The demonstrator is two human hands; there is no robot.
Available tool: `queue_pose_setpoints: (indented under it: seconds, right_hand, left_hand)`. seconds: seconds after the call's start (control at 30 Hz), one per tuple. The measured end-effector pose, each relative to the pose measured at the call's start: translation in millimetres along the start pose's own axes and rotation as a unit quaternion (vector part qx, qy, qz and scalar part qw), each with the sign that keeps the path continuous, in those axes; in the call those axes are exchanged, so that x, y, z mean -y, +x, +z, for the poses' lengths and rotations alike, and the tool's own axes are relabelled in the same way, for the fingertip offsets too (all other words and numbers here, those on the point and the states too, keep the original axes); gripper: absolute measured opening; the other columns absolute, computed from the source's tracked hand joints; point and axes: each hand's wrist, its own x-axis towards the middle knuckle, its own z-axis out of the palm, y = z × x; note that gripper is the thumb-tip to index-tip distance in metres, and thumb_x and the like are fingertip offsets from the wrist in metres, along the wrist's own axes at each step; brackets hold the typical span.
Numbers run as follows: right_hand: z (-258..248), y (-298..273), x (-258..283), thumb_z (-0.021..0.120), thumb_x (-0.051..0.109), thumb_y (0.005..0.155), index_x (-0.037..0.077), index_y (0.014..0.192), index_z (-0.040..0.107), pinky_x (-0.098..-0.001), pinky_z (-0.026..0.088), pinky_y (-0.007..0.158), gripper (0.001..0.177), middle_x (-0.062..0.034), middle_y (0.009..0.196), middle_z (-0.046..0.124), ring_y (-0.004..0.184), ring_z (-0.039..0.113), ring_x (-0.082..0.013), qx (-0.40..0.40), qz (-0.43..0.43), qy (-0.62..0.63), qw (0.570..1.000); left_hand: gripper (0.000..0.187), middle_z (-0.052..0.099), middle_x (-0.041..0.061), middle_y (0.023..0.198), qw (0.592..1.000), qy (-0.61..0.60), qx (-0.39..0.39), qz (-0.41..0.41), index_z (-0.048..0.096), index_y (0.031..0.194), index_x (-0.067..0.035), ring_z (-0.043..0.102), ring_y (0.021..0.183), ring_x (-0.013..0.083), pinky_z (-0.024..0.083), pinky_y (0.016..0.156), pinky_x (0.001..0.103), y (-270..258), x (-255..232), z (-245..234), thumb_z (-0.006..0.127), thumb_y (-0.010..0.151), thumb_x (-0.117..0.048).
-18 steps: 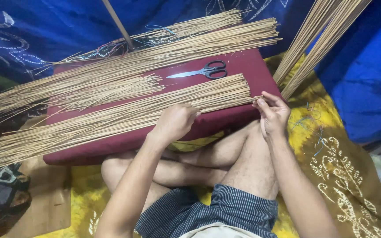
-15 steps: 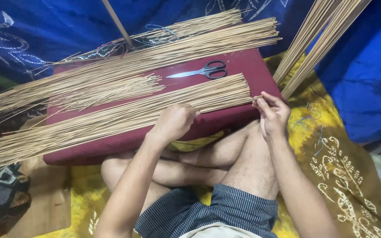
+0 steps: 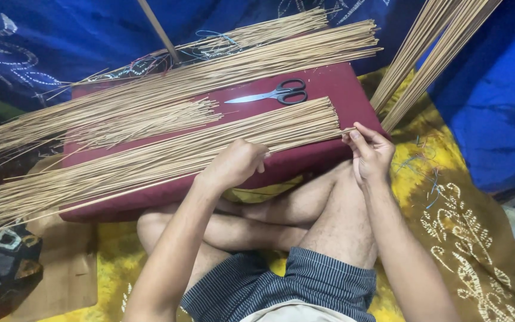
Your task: Sorting, aligning, and trimming thin wooden sticks by hand and with scissors
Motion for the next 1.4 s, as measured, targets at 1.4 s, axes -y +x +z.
queue_pose_setpoints:
  seconds: [1.4]
  right_hand:
    - [131.5,-74.3,66.9,0.052,0.023,0.097,0.012,0.109,0.061,-0.0466,0.054,0.074,0.018,-0.007,0.087,0.059,0.088,0.067,-0.0326,0.499,-0.254,-0.646,0.518]
  left_hand:
    - [0.007,0.063,-0.004,0.077,0.927,0.28,-0.247,0.018,0.065,0.089,-0.02,0.071,0.067,0.0204,0.057,0.06,0.035,-70.8,36.1,66.5,0.061,0.094,-0.018]
